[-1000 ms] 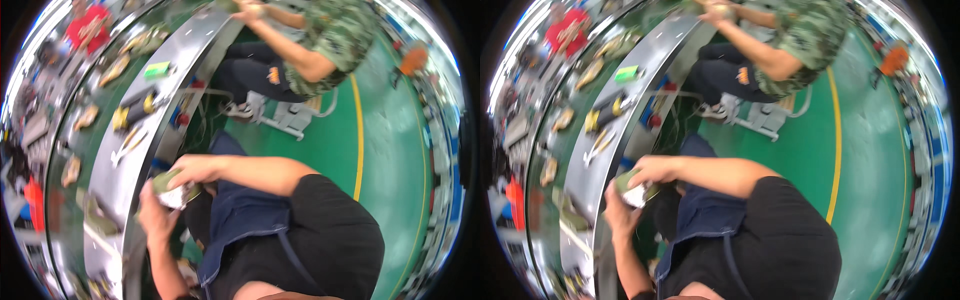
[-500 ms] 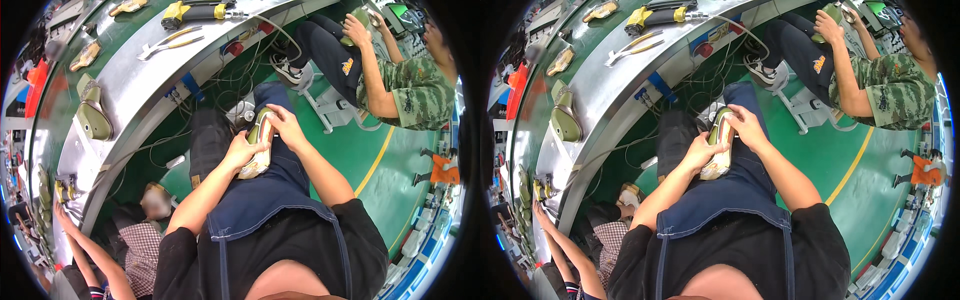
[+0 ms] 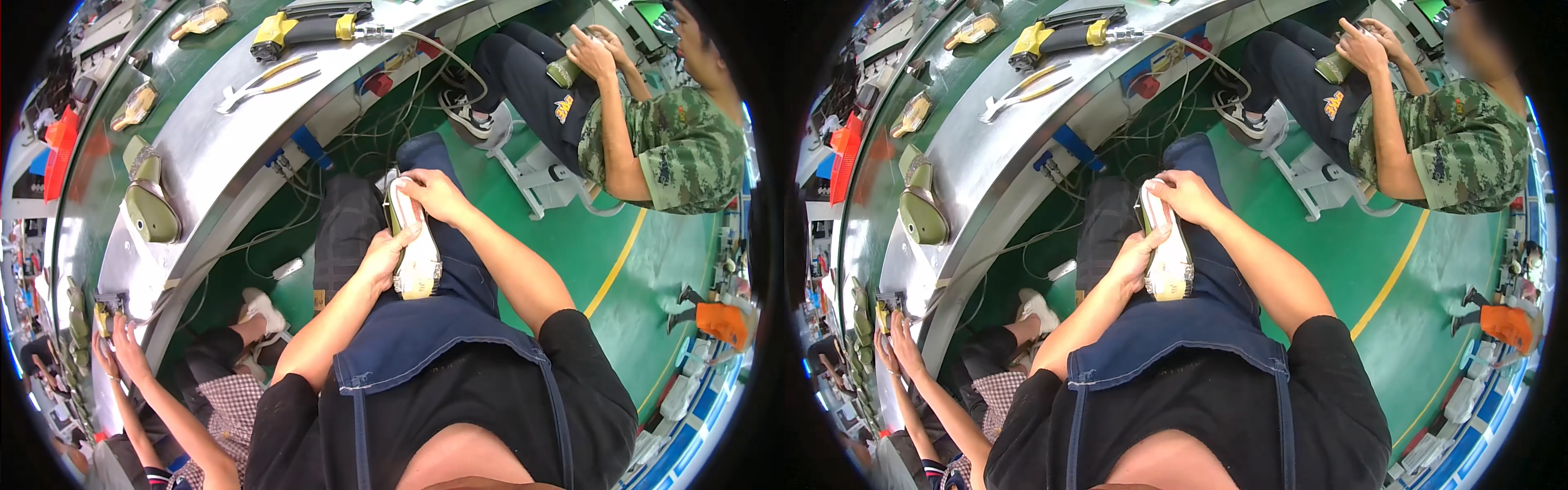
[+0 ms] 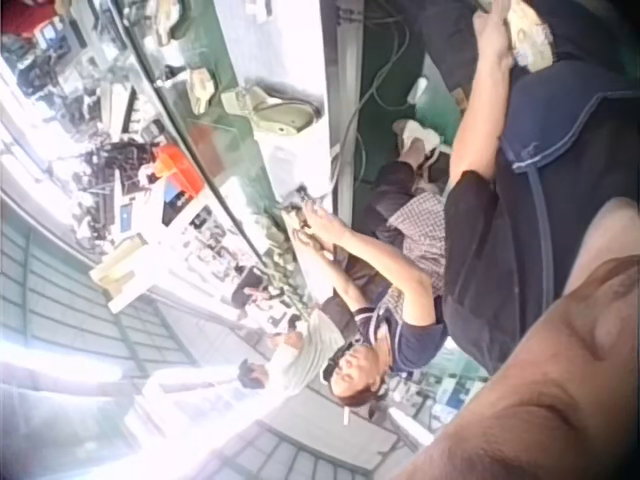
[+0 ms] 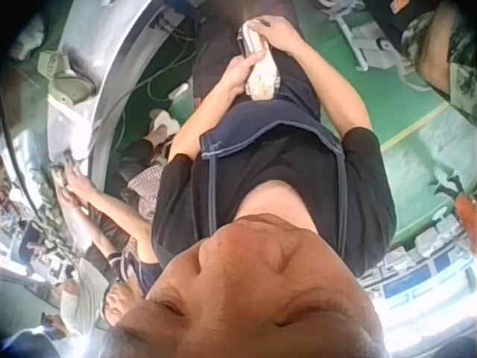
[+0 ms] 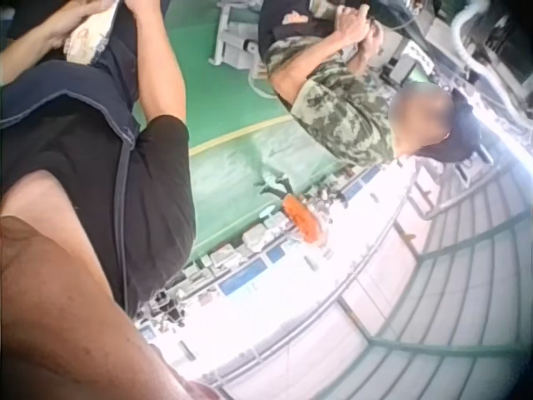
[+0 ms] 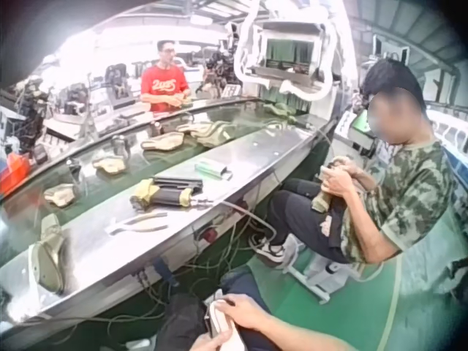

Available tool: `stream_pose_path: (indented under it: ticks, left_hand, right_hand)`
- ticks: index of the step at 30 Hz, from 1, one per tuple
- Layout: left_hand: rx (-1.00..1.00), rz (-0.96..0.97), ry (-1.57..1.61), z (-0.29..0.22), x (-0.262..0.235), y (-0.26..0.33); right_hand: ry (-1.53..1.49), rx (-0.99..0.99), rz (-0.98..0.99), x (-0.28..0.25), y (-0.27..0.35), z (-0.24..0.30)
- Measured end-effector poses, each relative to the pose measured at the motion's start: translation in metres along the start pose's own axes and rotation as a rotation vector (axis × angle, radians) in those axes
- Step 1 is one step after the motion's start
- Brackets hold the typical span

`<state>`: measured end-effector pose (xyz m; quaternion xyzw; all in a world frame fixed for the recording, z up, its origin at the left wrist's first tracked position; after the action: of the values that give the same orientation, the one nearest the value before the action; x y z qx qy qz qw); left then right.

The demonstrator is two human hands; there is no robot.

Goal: The person assembles green slipper sandals on a factory assembly line. They pick up a slipper sole and a decorative strap, attach the strap to the sole using a staple gun, and then use pliers to trim the excess strap material. The process is repeated for multiple pairs of slippers.

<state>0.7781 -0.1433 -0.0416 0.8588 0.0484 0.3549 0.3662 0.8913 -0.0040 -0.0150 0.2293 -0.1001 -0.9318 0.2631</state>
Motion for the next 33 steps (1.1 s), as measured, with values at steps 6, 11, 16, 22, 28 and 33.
stream_pose_path:
  ticks: [6, 11, 16, 22, 28, 33]
  left_hand:
    - [0.006, -0.012, -0.016, -0.002, 0.002, -0.002]
    - [0.048, 0.0, -0.011, 0.003, 0.0, -0.003]
    - [0.089, 0.015, -0.041, 0.013, 0.0, 0.0]
    - [0.142, 0.022, -0.017, 0.005, 0.011, -0.006]
    - [0.085, -0.052, -0.085, 0.03, 0.001, 0.008]
    - [0.142, -0.025, -0.187, 0.019, 0.011, 0.015]
  right_hand:
    - [-0.049, -0.011, 0.012, -0.002, -0.006, -0.005]
    - [0.022, -0.015, -0.036, 0.001, 0.0, 0.001]
    - [-0.083, -0.017, -0.077, 0.007, 0.012, -0.009]
    - [-0.234, 0.014, -0.06, 0.009, -0.001, -0.01]
    - [-0.118, -0.032, -0.074, 0.026, 0.016, -0.03]
    - [-0.334, 0.002, -0.152, 0.008, 0.033, -0.019]
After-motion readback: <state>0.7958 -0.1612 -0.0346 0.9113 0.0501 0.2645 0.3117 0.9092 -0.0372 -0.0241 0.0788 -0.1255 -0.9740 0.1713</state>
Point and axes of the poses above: each hand's wrist, its own y-axis away from the middle knuckle, its own x-axis out of the palm, z = x × y, the point moved 3 cm from there along -y, towards the middle knuckle, and after that the axes turned 4 degrees about -z, right-handed, at the moved point
